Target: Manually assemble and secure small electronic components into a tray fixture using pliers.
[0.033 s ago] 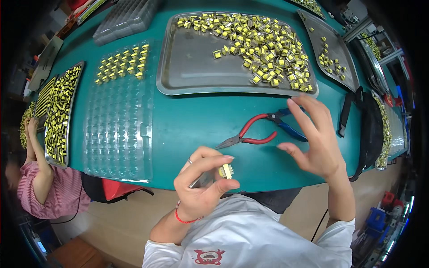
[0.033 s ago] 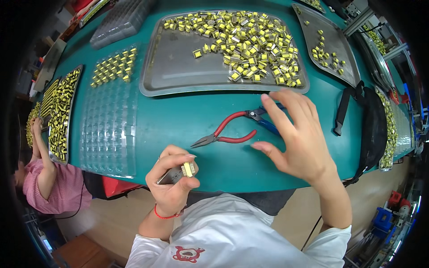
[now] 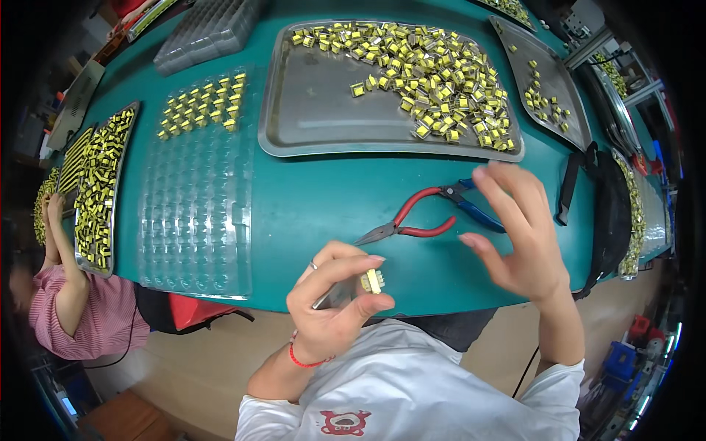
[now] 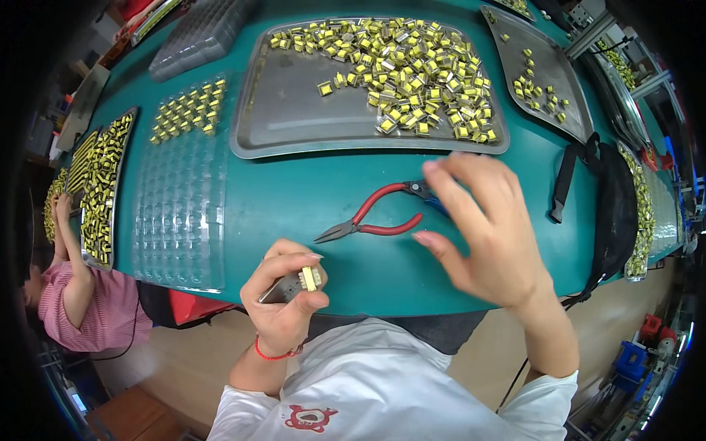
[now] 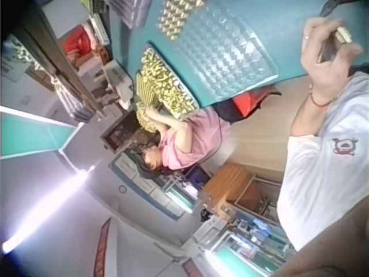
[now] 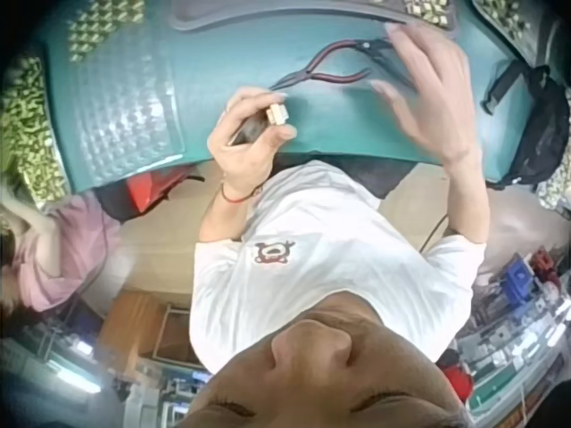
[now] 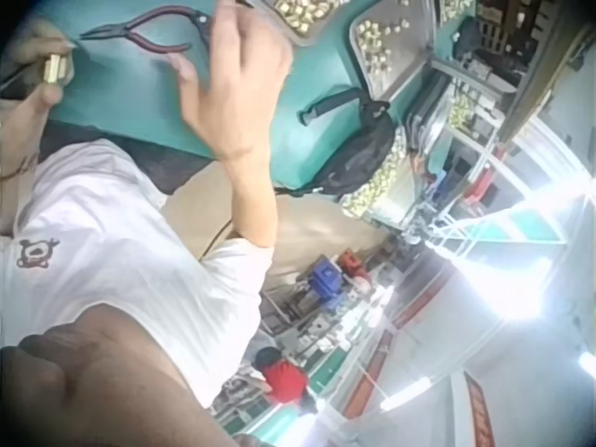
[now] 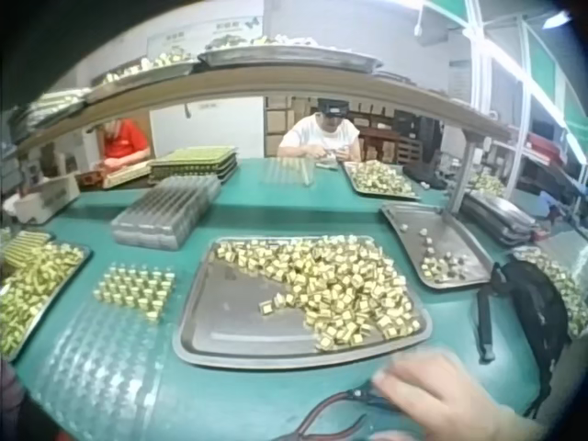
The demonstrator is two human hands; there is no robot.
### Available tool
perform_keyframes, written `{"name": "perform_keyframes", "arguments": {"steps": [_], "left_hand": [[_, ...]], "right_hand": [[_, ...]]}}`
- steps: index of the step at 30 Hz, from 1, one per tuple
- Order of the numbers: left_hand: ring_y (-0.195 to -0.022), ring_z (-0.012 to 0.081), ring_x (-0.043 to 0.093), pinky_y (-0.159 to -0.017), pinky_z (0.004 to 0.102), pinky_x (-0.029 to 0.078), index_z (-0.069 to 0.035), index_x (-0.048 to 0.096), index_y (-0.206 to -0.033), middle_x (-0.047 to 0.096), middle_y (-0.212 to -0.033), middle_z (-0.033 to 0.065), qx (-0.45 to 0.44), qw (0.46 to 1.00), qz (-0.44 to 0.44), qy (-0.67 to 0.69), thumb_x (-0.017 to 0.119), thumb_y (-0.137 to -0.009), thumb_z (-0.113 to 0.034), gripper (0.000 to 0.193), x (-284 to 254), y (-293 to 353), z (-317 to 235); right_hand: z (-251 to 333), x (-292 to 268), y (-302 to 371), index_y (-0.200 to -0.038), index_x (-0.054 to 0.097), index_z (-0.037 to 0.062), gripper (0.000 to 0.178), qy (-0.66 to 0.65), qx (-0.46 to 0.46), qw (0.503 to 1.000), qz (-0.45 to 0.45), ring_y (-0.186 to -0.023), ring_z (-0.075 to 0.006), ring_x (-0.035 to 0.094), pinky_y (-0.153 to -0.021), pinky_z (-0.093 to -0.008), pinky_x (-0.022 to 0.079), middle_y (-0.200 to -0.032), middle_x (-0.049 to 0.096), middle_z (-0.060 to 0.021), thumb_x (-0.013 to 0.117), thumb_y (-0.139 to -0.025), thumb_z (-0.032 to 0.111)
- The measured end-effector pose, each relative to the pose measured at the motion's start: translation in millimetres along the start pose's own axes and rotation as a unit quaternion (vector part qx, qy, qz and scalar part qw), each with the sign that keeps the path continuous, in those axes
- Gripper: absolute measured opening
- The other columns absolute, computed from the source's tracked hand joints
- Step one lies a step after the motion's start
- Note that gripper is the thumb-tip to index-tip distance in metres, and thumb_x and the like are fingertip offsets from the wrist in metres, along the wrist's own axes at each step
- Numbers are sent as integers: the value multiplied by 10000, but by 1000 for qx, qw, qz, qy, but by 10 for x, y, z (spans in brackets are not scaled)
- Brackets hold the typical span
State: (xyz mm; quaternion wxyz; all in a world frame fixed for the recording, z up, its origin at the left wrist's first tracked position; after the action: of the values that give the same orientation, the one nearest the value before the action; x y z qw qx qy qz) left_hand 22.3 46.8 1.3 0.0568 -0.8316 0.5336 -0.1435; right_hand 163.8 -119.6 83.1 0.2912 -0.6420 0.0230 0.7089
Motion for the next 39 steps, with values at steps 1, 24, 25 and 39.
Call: {"name": "perform_keyframes", "arguments": {"steps": [1,24,25,39], "left_hand": [[-734,138,548,-612,250,424,19,656,-1044,580,-932,110,1,1000,1,-2,822,-752,-324,480,29,11,-7],[-759,118,480,-691,272,439,55,508,-1273,492,-1163,158,19,989,2,145,712,-862,-182,517,83,139,-9],[-755,116,479,-680,268,436,57,518,-1246,496,-1153,162,29,991,6,130,698,-873,-175,474,71,134,-26],[-759,138,528,-620,243,430,42,654,-1099,515,-1094,166,82,993,87,-22,742,-838,-159,341,195,56,-199]], "right_hand": [[118,-85,1,-1175,592,-20,581,-67,-8,997,-33,-1006,-341,578,-861,-422,467,-1093,606,-161,810,-683,202],[882,777,409,-1149,437,-34,284,-810,168,549,-123,-758,-242,654,-618,-322,547,-955,595,-217,593,-941,79],[904,747,392,-1137,449,-43,281,-813,171,546,-105,-717,-237,651,-590,-319,540,-948,600,-218,592,-946,105],[829,885,581,-1146,540,-73,288,-839,205,489,-122,-689,-126,634,-600,-259,524,-895,661,-131,653,-910,48]]}}
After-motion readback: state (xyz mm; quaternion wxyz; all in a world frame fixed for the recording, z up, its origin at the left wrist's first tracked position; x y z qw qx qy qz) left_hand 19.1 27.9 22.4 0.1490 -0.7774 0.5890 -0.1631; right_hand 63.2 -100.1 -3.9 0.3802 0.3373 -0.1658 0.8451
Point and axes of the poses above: each hand's wrist, its own y-axis away from the middle knuckle, its own x-axis out of the palm, z = x × y, the point moved 6 cm from there along -y, towards the middle knuckle
